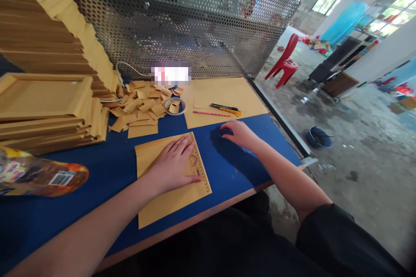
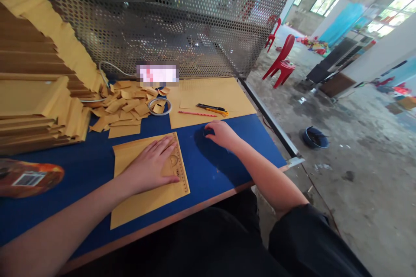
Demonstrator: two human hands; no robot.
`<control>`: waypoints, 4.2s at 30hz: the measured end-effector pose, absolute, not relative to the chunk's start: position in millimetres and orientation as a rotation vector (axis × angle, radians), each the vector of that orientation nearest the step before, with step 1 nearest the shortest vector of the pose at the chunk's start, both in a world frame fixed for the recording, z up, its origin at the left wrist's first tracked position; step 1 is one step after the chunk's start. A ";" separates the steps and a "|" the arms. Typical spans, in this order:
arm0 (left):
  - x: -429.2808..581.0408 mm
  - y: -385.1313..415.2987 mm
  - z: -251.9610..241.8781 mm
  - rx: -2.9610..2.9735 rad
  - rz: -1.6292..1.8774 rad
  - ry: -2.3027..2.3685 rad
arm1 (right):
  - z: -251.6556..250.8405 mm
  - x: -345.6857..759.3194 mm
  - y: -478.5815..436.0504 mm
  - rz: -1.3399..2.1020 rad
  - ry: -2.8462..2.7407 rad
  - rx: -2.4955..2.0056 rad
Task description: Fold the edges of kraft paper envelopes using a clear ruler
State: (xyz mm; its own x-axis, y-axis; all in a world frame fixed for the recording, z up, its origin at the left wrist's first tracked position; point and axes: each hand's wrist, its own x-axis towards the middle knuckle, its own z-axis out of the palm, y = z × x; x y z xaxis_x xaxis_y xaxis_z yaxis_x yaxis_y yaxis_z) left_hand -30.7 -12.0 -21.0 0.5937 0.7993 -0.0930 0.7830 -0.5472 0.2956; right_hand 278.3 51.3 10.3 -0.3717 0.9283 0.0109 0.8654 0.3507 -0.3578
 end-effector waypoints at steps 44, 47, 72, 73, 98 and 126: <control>-30.8 -10.6 -21.3 2.517 0.028 1.288 | -1.0 195.8 69.9 1.163 -2.185 -1.199; -30.6 -10.3 -20.9 2.519 0.053 1.277 | 1.0 192.5 69.3 1.122 -2.207 -1.249; -32.2 -11.2 -25.7 2.537 0.087 1.275 | 7.2 165.5 102.2 0.626 -2.278 -1.482; -32.1 -11.1 -25.6 2.533 0.080 1.276 | 8.0 166.7 99.3 0.622 -2.286 -1.466; -32.5 -12.8 -19.5 2.574 0.046 1.269 | -15.6 202.4 31.8 0.463 -2.646 -1.039; -32.2 -13.8 -16.2 2.614 0.001 1.282 | -15.6 228.1 -50.3 0.156 -2.843 -0.644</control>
State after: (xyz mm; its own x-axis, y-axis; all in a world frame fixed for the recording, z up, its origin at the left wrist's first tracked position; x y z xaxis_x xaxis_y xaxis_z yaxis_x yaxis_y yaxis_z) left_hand -32.2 -13.8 -16.2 0.6174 0.7803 -0.0997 0.7801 -0.5910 0.2051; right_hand 228.1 -50.3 -15.6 -0.8793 0.4361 0.1913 0.4126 0.8983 -0.1513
